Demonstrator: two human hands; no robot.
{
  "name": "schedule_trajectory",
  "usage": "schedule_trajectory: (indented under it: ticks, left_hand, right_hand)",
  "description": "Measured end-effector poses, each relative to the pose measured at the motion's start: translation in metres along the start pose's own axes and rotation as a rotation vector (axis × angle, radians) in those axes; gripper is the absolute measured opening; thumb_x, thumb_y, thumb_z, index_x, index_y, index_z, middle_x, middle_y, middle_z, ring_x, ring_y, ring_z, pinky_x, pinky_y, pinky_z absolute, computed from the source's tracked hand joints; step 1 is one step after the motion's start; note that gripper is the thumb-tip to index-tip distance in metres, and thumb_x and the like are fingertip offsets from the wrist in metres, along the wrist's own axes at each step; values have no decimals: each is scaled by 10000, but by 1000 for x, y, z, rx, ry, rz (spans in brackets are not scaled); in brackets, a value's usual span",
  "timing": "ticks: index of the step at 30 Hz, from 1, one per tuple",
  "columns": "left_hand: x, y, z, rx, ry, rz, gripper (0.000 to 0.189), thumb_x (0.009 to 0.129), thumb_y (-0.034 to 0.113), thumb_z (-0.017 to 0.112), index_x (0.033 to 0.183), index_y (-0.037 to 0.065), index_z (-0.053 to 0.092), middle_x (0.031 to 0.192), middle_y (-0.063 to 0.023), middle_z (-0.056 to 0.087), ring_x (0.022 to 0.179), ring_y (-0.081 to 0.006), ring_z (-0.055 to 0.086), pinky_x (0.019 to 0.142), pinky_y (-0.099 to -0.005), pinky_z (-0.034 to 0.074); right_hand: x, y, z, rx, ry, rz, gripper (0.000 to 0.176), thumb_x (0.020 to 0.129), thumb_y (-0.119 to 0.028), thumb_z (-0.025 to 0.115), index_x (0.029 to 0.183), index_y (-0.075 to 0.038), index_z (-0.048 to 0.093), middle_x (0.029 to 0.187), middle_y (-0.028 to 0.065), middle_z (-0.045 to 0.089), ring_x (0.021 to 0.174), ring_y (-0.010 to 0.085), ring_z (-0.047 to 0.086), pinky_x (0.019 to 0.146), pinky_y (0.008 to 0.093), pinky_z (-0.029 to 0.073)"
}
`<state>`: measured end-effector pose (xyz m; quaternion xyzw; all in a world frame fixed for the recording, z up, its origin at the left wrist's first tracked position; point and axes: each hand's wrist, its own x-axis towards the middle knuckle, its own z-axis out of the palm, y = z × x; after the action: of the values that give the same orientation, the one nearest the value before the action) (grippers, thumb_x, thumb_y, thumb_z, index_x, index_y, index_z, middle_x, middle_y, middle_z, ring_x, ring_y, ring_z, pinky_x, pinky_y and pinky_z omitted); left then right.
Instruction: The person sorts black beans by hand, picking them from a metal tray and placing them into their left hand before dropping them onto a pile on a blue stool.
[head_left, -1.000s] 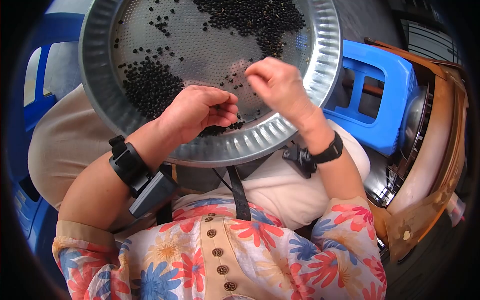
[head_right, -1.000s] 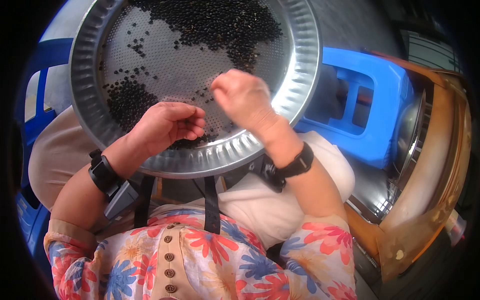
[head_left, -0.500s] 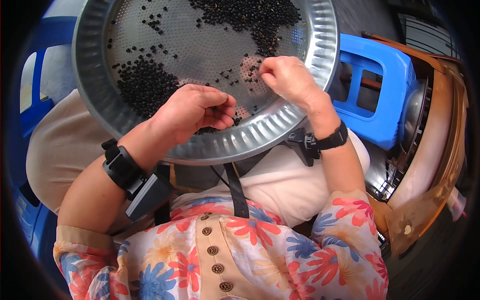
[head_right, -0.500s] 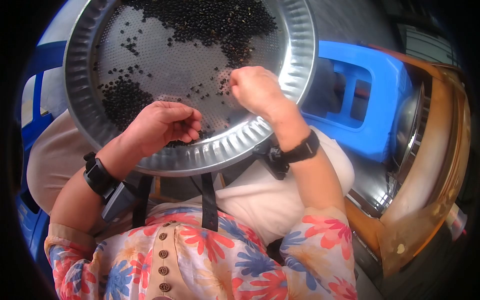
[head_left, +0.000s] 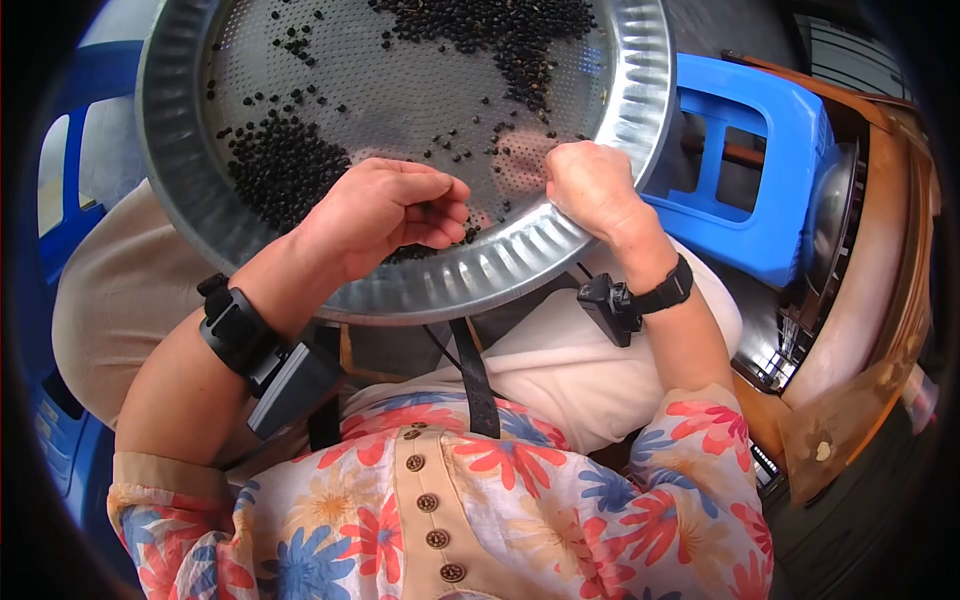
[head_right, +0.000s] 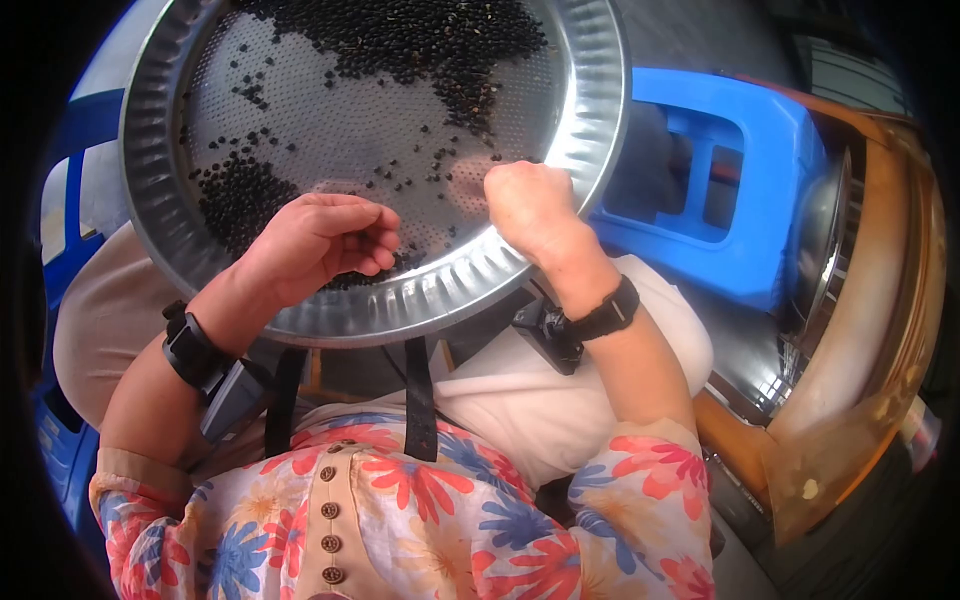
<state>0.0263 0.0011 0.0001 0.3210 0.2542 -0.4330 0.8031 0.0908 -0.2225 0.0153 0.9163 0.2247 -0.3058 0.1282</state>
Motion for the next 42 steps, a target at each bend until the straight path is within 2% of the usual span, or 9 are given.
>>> schedule_trajectory:
  ticks: [13,15,18,22,28,32,36,39,42]
  left_hand:
    - [7,-3,1,44,33,21,223,917,120,456,962,-62,576,838,-118,616,723,-183,623,653,-260,521]
    - [9,-6,1,32,53,21,228,916,121,454,960,-65,576,840,-123,618,725,-187,625,658,-265,522]
    - [13,-11,0,-19,-4,-18,232,900,120,474,935,-84,577,842,-129,612,735,-193,627,669,-276,531]
    - [8,-10,2,14,-19,-16,209,907,103,470,946,-73,576,838,-120,621,726,-189,628,670,-273,524]
    - [5,-3,-2,42,12,51,194,909,102,476,963,-56,574,843,-116,619,732,-187,626,658,-269,520]
    - [3,7,-5,13,28,97,203,914,107,467,974,-58,569,850,-113,618,745,-178,621,662,-267,520]
    - [0,13,-1,-4,45,139,215,923,115,454,977,-61,565,856,-116,616,759,-172,619,669,-258,523]
    - [0,12,-2,11,18,128,218,925,115,450,984,-62,562,866,-122,615,757,-174,621,666,-251,525]
    - [0,11,0,30,27,107,220,926,115,449,992,-64,558,874,-125,615,753,-180,623,666,-253,528]
  right_hand:
    - [-19,0,-18,649,150,-51,117,693,-157,605,655,-46,600,655,115,606,632,274,593,584,346,467]
    - [-25,-27,-23,755,211,-242,170,722,-214,586,654,-59,604,684,103,622,672,295,609,637,382,483]
    - [-30,-52,-11,469,305,-419,139,753,-207,568,699,-83,604,709,80,606,708,279,604,652,389,485]
    - [-25,-37,-13,562,404,-411,108,767,-164,540,748,-91,617,761,86,608,750,275,604,685,381,487]
    - [3,-15,0,528,586,-137,120,776,-96,542,840,-37,624,792,133,613,728,305,602,669,375,492]
    - [9,-26,7,406,527,-114,118,771,-104,508,821,-73,610,825,103,601,840,284,591,730,386,480]
    - [-4,-44,6,522,237,-344,112,765,-131,508,807,-94,604,817,93,596,829,272,590,743,391,478]
    - [12,-14,2,484,521,-156,115,780,-137,512,809,-87,612,791,103,596,788,291,593,725,398,483]
    - [18,8,-6,465,558,42,105,795,-148,544,781,-71,615,801,114,605,789,297,598,720,401,485]
